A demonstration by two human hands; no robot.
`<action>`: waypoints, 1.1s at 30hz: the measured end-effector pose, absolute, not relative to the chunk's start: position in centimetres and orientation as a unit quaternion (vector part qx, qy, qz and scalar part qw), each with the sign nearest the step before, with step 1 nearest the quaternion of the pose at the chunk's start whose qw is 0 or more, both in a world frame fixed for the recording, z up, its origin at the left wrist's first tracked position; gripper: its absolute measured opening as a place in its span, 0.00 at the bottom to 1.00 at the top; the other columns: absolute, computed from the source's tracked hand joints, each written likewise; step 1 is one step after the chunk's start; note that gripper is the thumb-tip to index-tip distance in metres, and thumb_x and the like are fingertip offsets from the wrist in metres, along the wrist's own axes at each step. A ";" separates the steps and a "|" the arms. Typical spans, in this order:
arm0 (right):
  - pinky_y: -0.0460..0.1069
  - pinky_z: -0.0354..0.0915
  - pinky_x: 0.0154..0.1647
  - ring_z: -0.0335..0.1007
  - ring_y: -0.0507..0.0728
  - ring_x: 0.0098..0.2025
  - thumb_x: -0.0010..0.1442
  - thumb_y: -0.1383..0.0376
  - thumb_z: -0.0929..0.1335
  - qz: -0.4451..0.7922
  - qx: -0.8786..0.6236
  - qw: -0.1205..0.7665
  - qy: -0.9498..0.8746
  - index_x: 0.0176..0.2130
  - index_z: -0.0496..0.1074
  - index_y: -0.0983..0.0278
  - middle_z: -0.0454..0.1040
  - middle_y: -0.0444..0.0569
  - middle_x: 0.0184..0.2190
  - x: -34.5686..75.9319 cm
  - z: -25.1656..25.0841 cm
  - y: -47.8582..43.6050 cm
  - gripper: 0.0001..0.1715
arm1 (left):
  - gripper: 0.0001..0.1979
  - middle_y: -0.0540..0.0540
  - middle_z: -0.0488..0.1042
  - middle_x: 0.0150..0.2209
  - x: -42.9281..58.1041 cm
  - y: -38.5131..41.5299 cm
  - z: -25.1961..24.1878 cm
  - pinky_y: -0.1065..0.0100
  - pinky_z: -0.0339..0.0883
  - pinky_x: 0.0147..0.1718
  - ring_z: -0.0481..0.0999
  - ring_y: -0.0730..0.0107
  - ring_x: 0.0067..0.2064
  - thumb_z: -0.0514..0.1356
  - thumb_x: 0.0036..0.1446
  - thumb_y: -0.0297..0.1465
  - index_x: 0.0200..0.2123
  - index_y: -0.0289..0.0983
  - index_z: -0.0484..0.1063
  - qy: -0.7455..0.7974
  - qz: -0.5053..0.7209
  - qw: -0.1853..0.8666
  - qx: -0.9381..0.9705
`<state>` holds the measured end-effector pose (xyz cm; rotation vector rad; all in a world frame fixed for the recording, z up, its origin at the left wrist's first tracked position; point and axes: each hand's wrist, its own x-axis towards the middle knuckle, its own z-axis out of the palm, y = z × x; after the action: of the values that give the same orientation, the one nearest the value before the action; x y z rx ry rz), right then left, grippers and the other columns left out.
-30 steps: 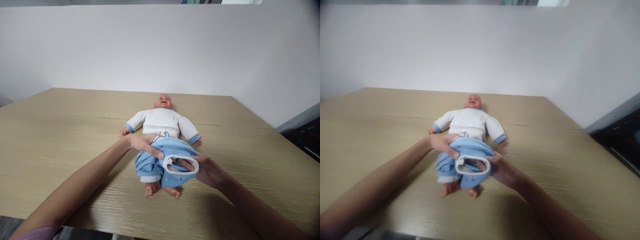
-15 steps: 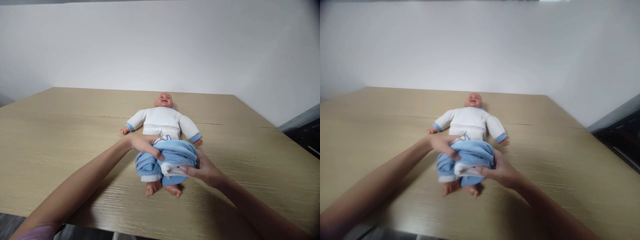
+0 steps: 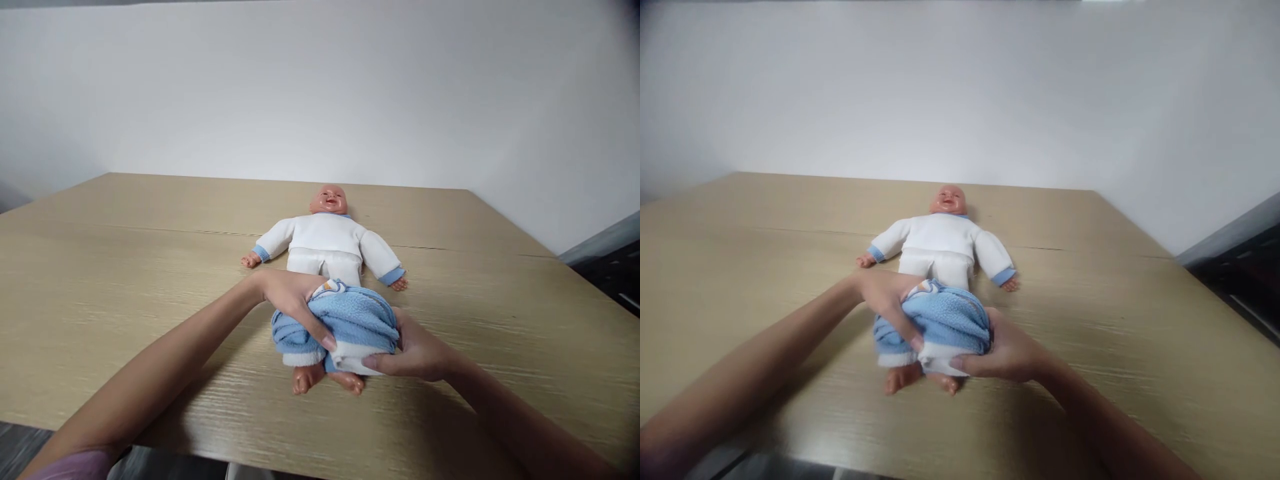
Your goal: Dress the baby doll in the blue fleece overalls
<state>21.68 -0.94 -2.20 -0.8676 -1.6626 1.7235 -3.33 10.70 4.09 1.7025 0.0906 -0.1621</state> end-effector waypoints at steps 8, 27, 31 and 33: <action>0.53 0.77 0.46 0.81 0.60 0.41 0.57 0.55 0.83 0.757 -0.233 0.224 -0.568 0.48 0.80 0.63 0.83 0.51 0.39 21.5 -0.7 -1.0 0.24 | 0.24 0.44 0.87 0.52 -3.8 11.6 2.6 0.64 0.76 0.62 0.84 0.55 0.56 0.77 0.57 0.42 0.52 0.34 0.85 0.059 -0.021 0.624 0.779; 0.56 0.73 0.58 0.79 0.68 0.60 0.70 0.51 0.74 0.549 -0.366 0.367 -0.656 0.61 0.81 0.56 0.82 0.49 0.58 22.0 -2.2 -0.5 0.24 | 0.07 0.49 0.78 0.40 -2.8 11.0 2.4 0.69 0.74 0.44 0.77 0.66 0.44 0.65 0.63 0.34 0.40 0.36 0.76 0.063 0.020 0.570 0.819; 0.57 0.74 0.55 0.80 0.69 0.57 0.63 0.49 0.77 0.566 -0.410 0.390 -0.599 0.57 0.83 0.57 0.84 0.49 0.55 22.0 -2.9 -0.4 0.27 | 0.09 0.49 0.80 0.42 -2.8 10.6 2.7 0.67 0.74 0.48 0.79 0.64 0.47 0.66 0.62 0.35 0.42 0.37 0.75 0.091 0.031 0.566 0.819; 0.58 0.74 0.54 0.80 0.69 0.54 0.60 0.49 0.78 0.580 -0.437 0.398 -0.560 0.56 0.83 0.57 0.85 0.49 0.54 21.7 -2.9 -0.6 0.29 | 0.10 0.49 0.81 0.45 -2.7 10.4 2.8 0.65 0.74 0.51 0.80 0.62 0.50 0.66 0.61 0.34 0.44 0.38 0.75 0.108 0.033 0.560 0.821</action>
<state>21.73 -0.59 -2.90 -1.1070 -1.4186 1.4693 -2.73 10.43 2.84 1.9349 0.2535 0.0784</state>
